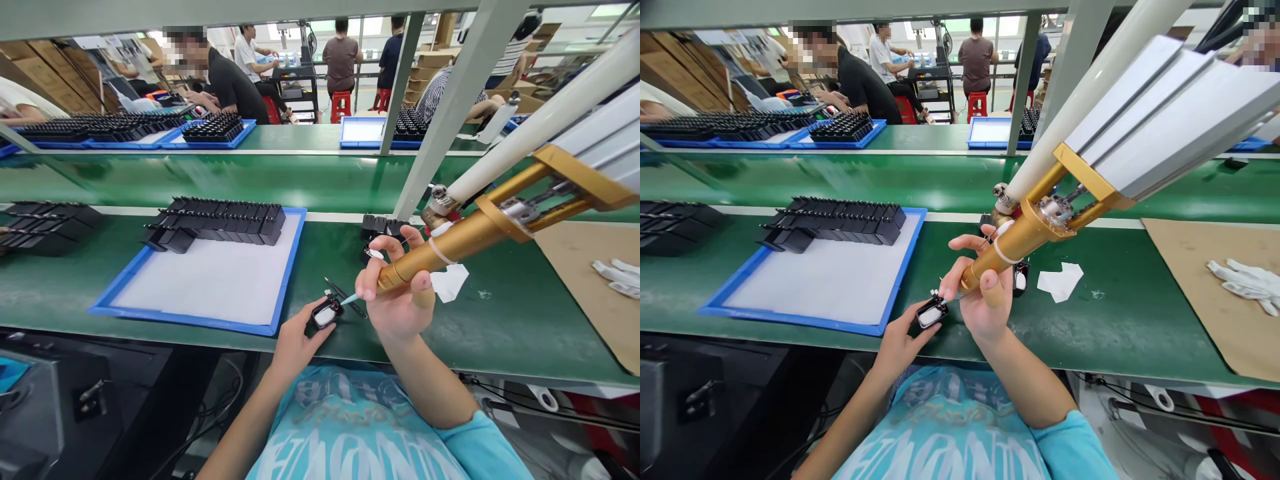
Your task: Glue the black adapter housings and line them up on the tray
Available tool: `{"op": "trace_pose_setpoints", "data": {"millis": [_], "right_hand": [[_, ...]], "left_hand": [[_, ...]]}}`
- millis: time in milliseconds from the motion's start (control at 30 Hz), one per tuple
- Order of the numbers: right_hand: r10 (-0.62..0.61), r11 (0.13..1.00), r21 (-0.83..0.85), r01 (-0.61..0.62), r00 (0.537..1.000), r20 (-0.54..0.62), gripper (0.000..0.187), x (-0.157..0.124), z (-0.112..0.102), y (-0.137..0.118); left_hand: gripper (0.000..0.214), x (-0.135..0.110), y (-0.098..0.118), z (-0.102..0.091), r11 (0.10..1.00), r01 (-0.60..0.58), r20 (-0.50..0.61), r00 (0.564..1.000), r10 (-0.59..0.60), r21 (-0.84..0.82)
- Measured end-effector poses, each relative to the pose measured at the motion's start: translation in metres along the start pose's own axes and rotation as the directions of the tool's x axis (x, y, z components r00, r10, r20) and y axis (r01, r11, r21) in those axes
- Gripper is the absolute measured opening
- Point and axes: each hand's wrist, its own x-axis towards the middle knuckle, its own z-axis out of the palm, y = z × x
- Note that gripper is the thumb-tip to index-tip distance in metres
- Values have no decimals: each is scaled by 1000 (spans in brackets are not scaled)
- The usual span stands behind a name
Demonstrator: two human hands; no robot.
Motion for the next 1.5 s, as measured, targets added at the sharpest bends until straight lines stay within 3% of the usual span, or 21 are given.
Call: {"op": "trace_pose_setpoints", "data": {"millis": [200,400,900,1133,1367,1500], "right_hand": [[-22,1000,10,22,1000,11,32,-1,0,1],[-33,999,-4,33,999,-8,23,0,-1,1],[-34,999,33,34,999,-1,36,1,6,3],[-16,1000,15,16,1000,5,38,1,12,5],[2,1000,-14,-2,999,37,24,-1,11,3],[-8,1000,-3,8,1000,10,36,0,9,3]], "left_hand": [[37,9,24,-5,981,-180,-209,959,192,73],[34,15,35,-10,950,-277,-238,922,304,143],[36,21,31,4,991,-133,-214,968,132,7],[36,26,37,15,984,-179,-231,957,173,-7],[35,30,39,18,971,-236,-284,930,235,31],[35,32,35,17,974,-223,-237,944,228,45]]}}
